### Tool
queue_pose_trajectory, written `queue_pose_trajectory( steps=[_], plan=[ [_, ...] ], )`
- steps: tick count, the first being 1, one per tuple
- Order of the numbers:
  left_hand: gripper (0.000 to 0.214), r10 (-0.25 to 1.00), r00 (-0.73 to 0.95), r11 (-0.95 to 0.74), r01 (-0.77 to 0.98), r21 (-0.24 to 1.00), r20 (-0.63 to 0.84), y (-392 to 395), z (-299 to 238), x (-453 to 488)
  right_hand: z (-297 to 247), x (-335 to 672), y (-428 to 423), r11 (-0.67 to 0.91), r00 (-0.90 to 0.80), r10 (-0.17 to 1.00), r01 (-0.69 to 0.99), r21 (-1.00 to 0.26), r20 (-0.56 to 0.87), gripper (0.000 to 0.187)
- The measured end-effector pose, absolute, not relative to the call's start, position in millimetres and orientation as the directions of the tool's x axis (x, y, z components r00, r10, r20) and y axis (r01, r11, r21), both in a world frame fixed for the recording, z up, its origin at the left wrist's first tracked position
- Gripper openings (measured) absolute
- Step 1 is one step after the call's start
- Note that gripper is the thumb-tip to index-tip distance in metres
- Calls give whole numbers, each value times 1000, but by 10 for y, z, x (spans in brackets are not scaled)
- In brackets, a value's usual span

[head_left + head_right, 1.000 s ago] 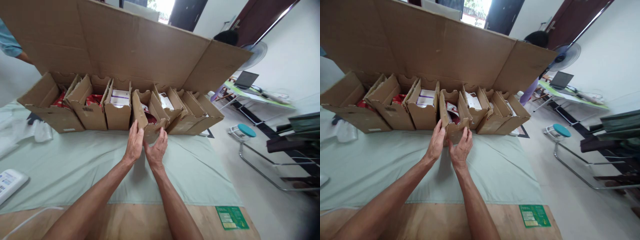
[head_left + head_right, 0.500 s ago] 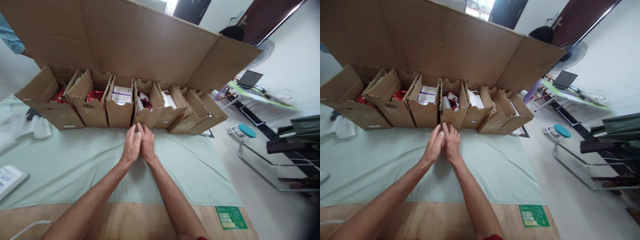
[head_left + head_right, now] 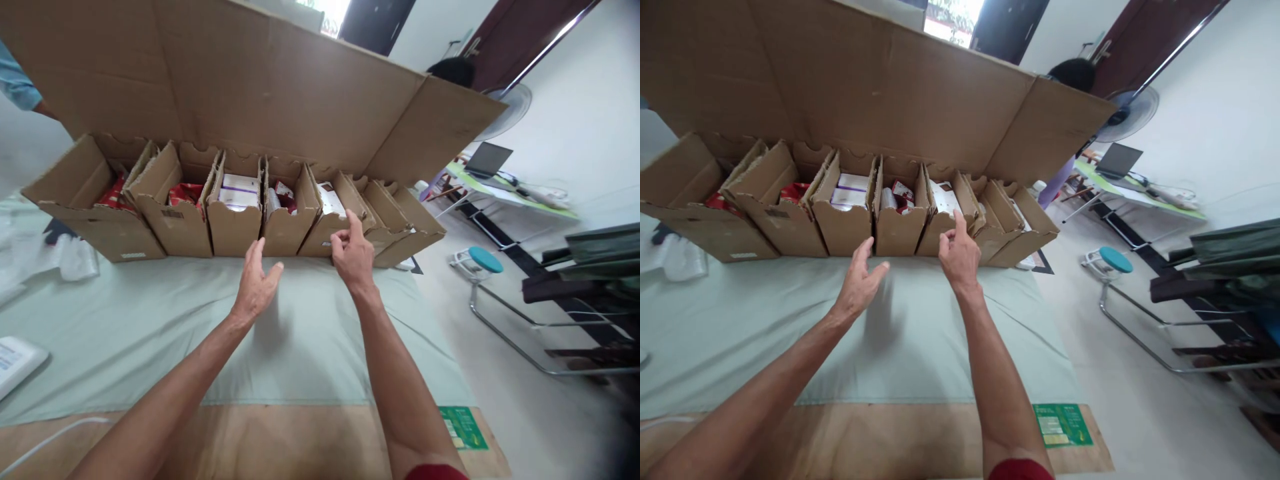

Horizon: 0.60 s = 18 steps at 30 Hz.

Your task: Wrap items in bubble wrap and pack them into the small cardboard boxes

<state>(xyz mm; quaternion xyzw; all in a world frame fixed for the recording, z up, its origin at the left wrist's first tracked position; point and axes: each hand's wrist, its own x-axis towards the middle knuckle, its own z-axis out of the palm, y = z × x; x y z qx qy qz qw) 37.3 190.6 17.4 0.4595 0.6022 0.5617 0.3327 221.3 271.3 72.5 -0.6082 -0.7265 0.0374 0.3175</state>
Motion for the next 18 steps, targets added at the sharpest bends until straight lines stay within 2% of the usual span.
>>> queue_pose_trajectory(
  steps=[2, 5, 7, 9, 14, 16, 18],
  plan=[
    [68, 911, -385, -79, 189, 979, 147, 2006, 186, 376, 861, 2248, 2895, 193, -58, 932, 915, -354, 356, 57],
    [71, 906, -383, -98, 217, 971, 177, 2102, 202, 378, 938, 2202, 3049, 134, -69, 956, 967, -217, 285, 34],
    [72, 915, -364, -91, 231, 969, 173, 2113, 202, 378, 918, 2180, 3058, 127, -68, 954, 974, -190, 291, 30],
    [73, 921, -357, -73, 234, 969, 156, 2080, 193, 375, 877, 2193, 3012, 143, -71, 947, 967, -212, 313, 31],
    [70, 926, -351, -63, 214, 975, 137, 1886, 157, 357, 886, 2165, 2808, 287, -124, 893, 898, -334, 433, 49],
    [70, 932, -337, -61, 218, 974, 134, 1792, 155, 359, 947, 2026, 2764, 371, -210, 870, 874, -314, 446, 49],
    [70, 935, -330, -55, 230, 972, 131, 1692, 169, 363, 1011, 1828, 2773, 426, -311, 866, 868, -254, 392, 52]
  ],
)
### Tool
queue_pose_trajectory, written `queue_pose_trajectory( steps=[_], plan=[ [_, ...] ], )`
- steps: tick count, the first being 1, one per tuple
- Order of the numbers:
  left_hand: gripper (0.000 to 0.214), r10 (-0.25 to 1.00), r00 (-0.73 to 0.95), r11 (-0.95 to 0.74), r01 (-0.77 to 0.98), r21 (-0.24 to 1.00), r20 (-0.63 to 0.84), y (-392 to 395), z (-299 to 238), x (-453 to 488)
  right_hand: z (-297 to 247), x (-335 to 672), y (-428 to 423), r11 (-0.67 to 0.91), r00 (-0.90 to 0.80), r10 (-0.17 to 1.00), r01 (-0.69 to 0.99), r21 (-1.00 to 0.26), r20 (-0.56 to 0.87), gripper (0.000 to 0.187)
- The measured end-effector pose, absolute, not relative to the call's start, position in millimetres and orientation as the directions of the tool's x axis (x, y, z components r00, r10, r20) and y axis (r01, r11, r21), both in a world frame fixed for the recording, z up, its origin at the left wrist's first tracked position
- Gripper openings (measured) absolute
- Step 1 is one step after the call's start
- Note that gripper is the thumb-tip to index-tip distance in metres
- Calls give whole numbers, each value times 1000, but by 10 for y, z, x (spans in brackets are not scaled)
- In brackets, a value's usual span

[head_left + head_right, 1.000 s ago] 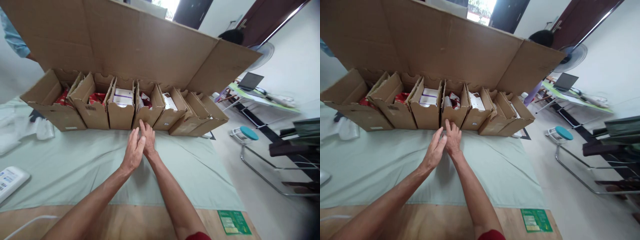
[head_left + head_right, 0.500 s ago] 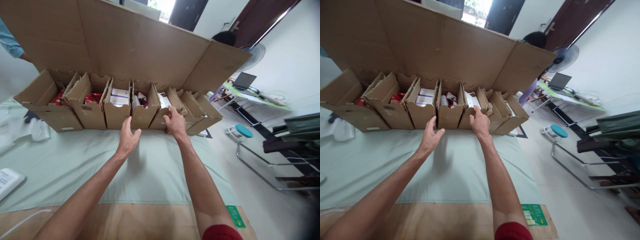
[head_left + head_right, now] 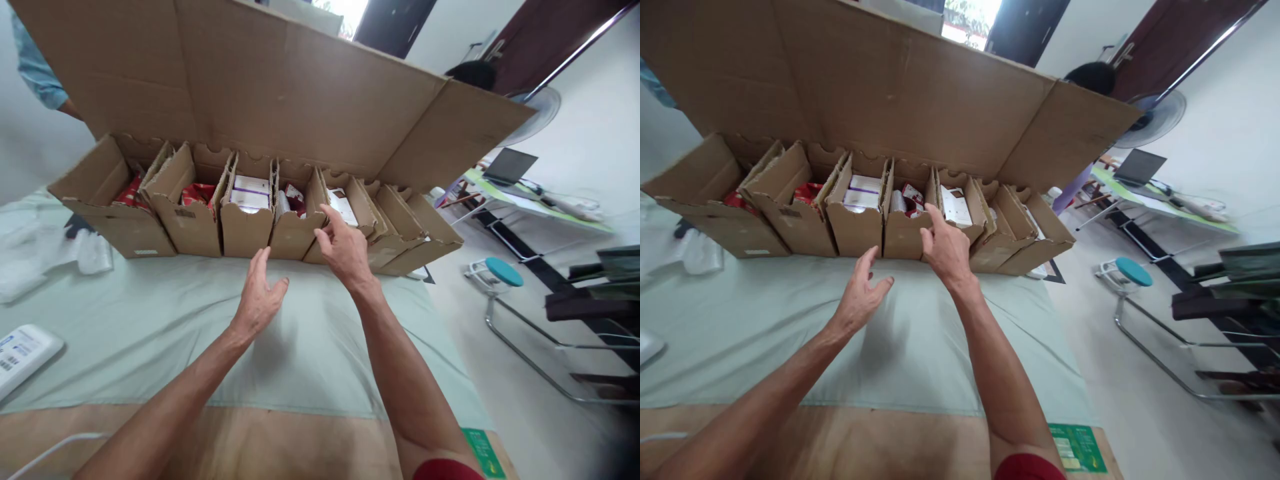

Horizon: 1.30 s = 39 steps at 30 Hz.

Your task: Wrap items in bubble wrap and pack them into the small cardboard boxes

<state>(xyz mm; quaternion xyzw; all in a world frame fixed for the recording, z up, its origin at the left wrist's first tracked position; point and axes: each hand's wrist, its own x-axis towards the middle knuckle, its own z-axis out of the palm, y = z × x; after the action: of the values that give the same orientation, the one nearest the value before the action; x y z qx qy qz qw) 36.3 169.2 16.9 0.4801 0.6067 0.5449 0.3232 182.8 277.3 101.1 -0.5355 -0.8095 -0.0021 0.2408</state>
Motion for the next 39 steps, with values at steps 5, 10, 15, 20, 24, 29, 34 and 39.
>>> queue_pose_trajectory(
  steps=[5, 10, 15, 20, 24, 29, 34, 39],
  plan=[
    [62, 951, -289, -26, 275, 961, 108, 1383, 234, 274, 1097, 1497, 2900, 366, -314, 905, 919, -148, 285, 35],
    [54, 957, -290, 84, 265, 961, -4, 1034, 213, 51, 1142, 1489, 2777, 410, -312, 874, 885, -219, 373, 41],
    [50, 955, -297, 101, 244, 964, -25, 825, 135, -72, 1209, 1065, 2645, 539, -470, 834, 807, -241, 289, 44],
    [46, 944, -328, 109, 232, 967, -27, 680, 101, -190, 1163, 585, 2747, 509, -484, 860, 832, -223, 160, 35],
    [49, 904, -427, 89, 223, 971, 15, 581, 3, -335, 1106, 659, 2545, 497, -468, 868, 827, -263, 168, 26],
    [63, 836, -546, 48, 163, 986, 49, 504, -120, -488, 1101, 1343, 1780, 611, -604, 783, 706, -357, 147, 21],
    [67, 821, -570, 64, 160, 985, 40, 413, -99, -532, 1141, 2453, 1244, 649, -666, 720, 548, -528, 194, 18],
    [71, 888, -457, 55, 201, 978, 44, 266, -133, -353, 898, 3420, 1045, 431, -322, 900, 541, -722, 295, 50]
  ],
)
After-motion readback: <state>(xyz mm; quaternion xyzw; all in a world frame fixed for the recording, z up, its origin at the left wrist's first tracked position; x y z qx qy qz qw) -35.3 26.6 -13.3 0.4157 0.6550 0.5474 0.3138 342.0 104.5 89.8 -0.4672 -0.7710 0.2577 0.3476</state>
